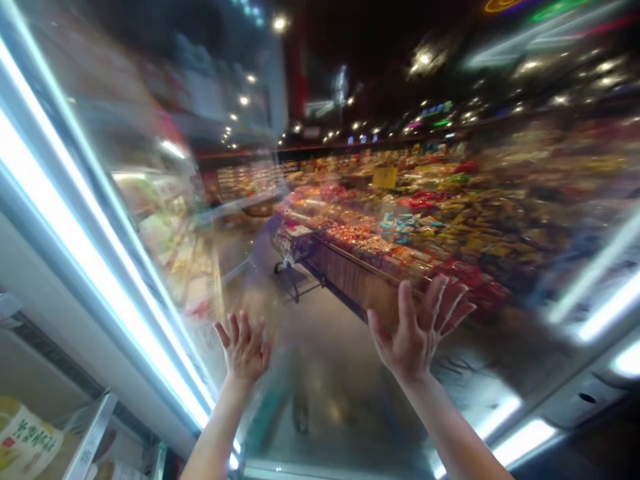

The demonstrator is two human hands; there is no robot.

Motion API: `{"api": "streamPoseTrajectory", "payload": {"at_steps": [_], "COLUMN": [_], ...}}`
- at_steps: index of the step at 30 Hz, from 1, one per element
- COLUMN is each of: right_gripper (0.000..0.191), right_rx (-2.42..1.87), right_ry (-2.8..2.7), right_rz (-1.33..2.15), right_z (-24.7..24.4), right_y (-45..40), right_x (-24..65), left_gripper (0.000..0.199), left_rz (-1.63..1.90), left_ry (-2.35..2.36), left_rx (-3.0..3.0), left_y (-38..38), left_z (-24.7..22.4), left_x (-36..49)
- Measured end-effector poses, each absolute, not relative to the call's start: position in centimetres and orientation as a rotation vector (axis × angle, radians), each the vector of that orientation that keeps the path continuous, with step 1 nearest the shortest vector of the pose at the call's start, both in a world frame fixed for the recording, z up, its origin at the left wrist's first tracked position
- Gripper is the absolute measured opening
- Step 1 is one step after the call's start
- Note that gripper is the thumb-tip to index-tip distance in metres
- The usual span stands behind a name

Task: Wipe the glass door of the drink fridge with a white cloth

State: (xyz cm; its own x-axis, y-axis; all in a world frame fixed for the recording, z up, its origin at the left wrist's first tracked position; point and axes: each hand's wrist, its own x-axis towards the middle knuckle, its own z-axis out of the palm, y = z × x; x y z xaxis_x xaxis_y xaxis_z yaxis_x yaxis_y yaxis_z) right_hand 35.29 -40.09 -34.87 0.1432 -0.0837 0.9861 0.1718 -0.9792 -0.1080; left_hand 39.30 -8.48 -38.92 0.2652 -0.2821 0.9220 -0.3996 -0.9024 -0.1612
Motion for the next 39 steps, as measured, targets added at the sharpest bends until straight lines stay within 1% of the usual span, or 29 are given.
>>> {"api": "streamPoseTrajectory", "payload": {"at_steps": [4, 8, 10, 15, 17, 21, 24, 27, 29, 32, 33, 35, 38, 39], "right_gripper": [0.090, 0.095, 0.095, 0.095, 0.096, 0.096, 0.095, 0.087, 0.083, 0.081, 0.081, 0.081, 0.082, 0.082], "right_rx": [-2.187, -2.294, -2.350, -2.280, -2.254, -2.245, -2.256, -2.237, -2.223, -2.237, -2.238, -2.236, -2.232, -2.229], "right_ry": [-0.014, -0.063, -0.126, -0.161, -0.177, -0.186, -0.173, -0.174, -0.174, -0.186, -0.193, -0.204, -0.212, -0.217], "right_rz": [-1.925, -1.931, -1.942, -2.018, -2.036, -2.045, -2.039, -2.073, -2.091, -2.051, -2.040, -2.031, -2.028, -2.026], "right_z": [-35.1, -36.4, -37.1, -37.6, -37.6, -37.7, -37.8, -37.8, -37.8, -37.8, -37.8, -37.7, -37.8, -37.8], "right_y": [-39.0, -36.1, -34.5, -33.0, -33.1, -33.3, -33.2, -33.2, -33.1, -33.0, -33.0, -33.0, -33.0, -33.0], "right_x": [35.7, 36.2, 36.5, 36.9, 36.9, 37.0, 37.0, 37.1, 37.1, 37.0, 36.9, 36.8, 36.8, 36.8], "left_gripper": [0.085, 0.084, 0.085, 0.078, 0.078, 0.083, 0.079, 0.073, 0.073, 0.078, 0.079, 0.081, 0.076, 0.075], "left_rz": [1.704, 1.719, 1.723, 1.734, 1.747, 1.774, 1.761, 1.787, 1.823, 1.849, 1.849, 1.857, 1.867, 1.867], "left_ry": [-0.479, -0.453, -0.486, -0.383, -0.357, -0.403, -0.451, -0.442, -0.437, -0.496, -0.525, -0.549, -0.427, -0.375], "left_rx": [2.357, 2.300, 2.297, 2.277, 2.267, 2.273, 2.288, 2.242, 2.196, 2.196, 2.210, 2.220, 2.188, 2.172], "left_y": [-5.3, -4.4, -3.7, -0.5, 0.0, 0.5, 2.1, 2.6, 1.3, -1.5, -2.0, -2.2, -1.8, -2.2], "left_z": [-37.6, -39.6, -39.7, -35.8, -36.3, -38.9, -36.6, -33.8, -34.5, -37.4, -37.6, -35.9, -30.8, -29.7], "left_x": [40.7, 40.1, 40.2, 41.6, 41.4, 40.3, 41.2, 42.3, 41.9, 40.5, 40.3, 40.5, 41.4, 41.5]}}
